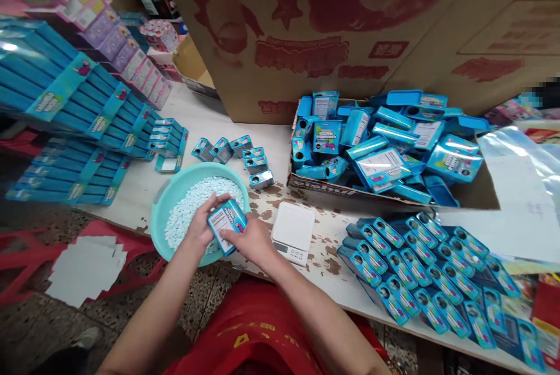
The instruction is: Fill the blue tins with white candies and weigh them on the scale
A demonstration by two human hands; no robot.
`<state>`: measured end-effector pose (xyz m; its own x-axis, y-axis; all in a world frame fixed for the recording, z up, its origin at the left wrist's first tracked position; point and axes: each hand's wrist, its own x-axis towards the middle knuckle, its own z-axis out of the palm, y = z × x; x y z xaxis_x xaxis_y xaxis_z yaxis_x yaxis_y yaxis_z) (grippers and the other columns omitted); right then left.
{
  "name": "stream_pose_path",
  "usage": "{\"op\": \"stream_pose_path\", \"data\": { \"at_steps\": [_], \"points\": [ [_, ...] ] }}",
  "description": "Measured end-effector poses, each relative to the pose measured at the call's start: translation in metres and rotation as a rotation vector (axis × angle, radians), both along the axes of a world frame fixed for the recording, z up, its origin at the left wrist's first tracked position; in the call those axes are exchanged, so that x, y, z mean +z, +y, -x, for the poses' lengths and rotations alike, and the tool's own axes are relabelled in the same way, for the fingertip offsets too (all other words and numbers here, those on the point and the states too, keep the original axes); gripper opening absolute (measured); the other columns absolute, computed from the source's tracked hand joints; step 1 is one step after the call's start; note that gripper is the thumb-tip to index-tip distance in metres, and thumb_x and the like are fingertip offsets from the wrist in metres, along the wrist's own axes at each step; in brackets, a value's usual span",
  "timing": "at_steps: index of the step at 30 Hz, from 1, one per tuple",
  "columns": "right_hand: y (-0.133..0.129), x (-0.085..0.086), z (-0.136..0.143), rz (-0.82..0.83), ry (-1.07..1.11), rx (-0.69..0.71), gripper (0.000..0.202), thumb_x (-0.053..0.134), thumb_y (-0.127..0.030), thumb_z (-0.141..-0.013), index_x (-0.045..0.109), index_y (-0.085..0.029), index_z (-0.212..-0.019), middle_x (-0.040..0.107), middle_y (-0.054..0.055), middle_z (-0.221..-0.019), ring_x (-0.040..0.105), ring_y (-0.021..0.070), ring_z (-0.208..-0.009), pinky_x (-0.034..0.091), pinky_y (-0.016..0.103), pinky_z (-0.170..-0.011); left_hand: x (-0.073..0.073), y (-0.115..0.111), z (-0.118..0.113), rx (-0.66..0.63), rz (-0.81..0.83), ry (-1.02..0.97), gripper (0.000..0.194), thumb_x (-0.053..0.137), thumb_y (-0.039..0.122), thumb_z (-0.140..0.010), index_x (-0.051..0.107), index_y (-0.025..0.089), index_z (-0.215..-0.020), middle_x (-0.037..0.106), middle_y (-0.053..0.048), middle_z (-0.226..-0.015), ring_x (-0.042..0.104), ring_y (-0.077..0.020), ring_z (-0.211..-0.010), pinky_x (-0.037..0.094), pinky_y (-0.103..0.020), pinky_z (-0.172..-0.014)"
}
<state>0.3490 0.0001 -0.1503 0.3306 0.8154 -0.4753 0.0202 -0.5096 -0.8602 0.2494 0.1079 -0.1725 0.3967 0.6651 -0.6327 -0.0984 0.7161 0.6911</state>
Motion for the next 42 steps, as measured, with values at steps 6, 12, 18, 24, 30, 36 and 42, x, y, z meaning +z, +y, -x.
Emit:
{"op": "stream_pose_path", "data": {
  "at_steps": [6, 12, 18, 24, 30, 36, 42],
  "points": [
    [0.010, -0.037, 0.013, 0.030, 0.020, 0.080, 0.033, 0.074, -0.042, -0.062, 0.056, -0.018, -0.076, 0.056, -0.004, -0.058, 0.048, 0.0114, -0.050, 0.034, 0.022, -0.046, -0.030, 0.003, 0.022, 0.268, 0.179, 0.010, 0.017, 0.059, 0.030, -0.078, 0.061, 0.015, -0.070, 0.064, -0.004, -0.070, 0.062, -0.0148, -0.064, 0.054, -0.030, -0.066],
    [0.007, -0.050, 0.014, -0.102, 0.156, 0.055, 0.043, 0.076, -0.044, -0.060, 0.057, -0.018, -0.089, 0.062, -0.002, -0.073, 0.055, 0.0150, -0.064, 0.044, 0.026, -0.057, -0.017, 0.006, 0.025, 0.334, 0.266, -0.139, 0.013, 0.063, 0.025, -0.078, 0.060, 0.013, -0.076, 0.056, 0.001, -0.063, 0.051, -0.0060, -0.050, 0.045, -0.018, -0.049],
    [-0.019, -0.039, 0.001, -0.244, 0.219, -0.009, 0.045, 0.079, -0.043, -0.058, 0.060, -0.020, -0.091, 0.065, 0.001, -0.087, 0.059, 0.0209, -0.081, 0.048, 0.032, -0.074, -0.011, 0.012, 0.027, 0.084, -0.176, 0.039, 0.032, 0.063, 0.046, -0.076, 0.061, 0.015, -0.083, 0.031, 0.008, -0.049, 0.030, -0.0054, -0.039, 0.028, -0.017, -0.039],
    [-0.080, -0.070, -0.043, -0.232, 0.051, -0.302, 0.041, 0.075, -0.040, -0.063, 0.053, -0.021, -0.092, 0.065, 0.002, -0.082, 0.061, 0.0206, -0.077, 0.049, 0.034, -0.074, -0.046, 0.024, 0.039, -0.292, -1.084, 0.907, 0.034, 0.064, 0.036, -0.074, 0.064, 0.021, -0.104, 0.053, -0.013, -0.119, 0.044, -0.0307, -0.117, 0.037, -0.046, -0.098],
    [-0.107, -0.116, -0.080, -0.257, -0.245, -0.381, 0.036, 0.066, -0.042, -0.068, 0.054, -0.020, -0.093, 0.064, 0.007, -0.096, 0.062, 0.0235, -0.088, 0.049, 0.038, -0.078, -0.057, 0.016, 0.021, -0.431, -1.222, 0.977, 0.032, 0.053, 0.035, -0.083, 0.064, 0.017, -0.106, 0.052, -0.015, -0.120, 0.045, -0.0310, -0.118, 0.034, -0.047, -0.102],
    [-0.122, -0.129, -0.083, -0.272, -0.319, -0.380, 0.049, 0.067, -0.040, -0.068, 0.053, -0.020, -0.111, 0.056, 0.011, -0.119, 0.050, 0.0266, -0.116, 0.039, 0.047, -0.099, -0.045, 0.010, 0.003, -0.423, -1.234, 0.934, 0.027, 0.053, 0.034, -0.082, 0.065, 0.019, -0.101, 0.054, -0.013, -0.118, 0.047, -0.0285, -0.116, 0.035, -0.044, -0.101],
    [-0.181, -0.101, -0.072, -0.272, -0.709, -0.370, 0.038, 0.054, -0.037, -0.086, 0.049, -0.022, -0.121, 0.054, 0.012, -0.114, 0.053, 0.0240, -0.105, 0.050, 0.040, -0.081, -0.039, -0.001, -0.006, -0.420, -1.236, 0.869, 0.028, 0.051, 0.036, -0.083, 0.066, 0.019, -0.099, 0.057, -0.011, -0.115, 0.049, -0.0271, -0.113, 0.037, -0.043, -0.100]
  ]
}}
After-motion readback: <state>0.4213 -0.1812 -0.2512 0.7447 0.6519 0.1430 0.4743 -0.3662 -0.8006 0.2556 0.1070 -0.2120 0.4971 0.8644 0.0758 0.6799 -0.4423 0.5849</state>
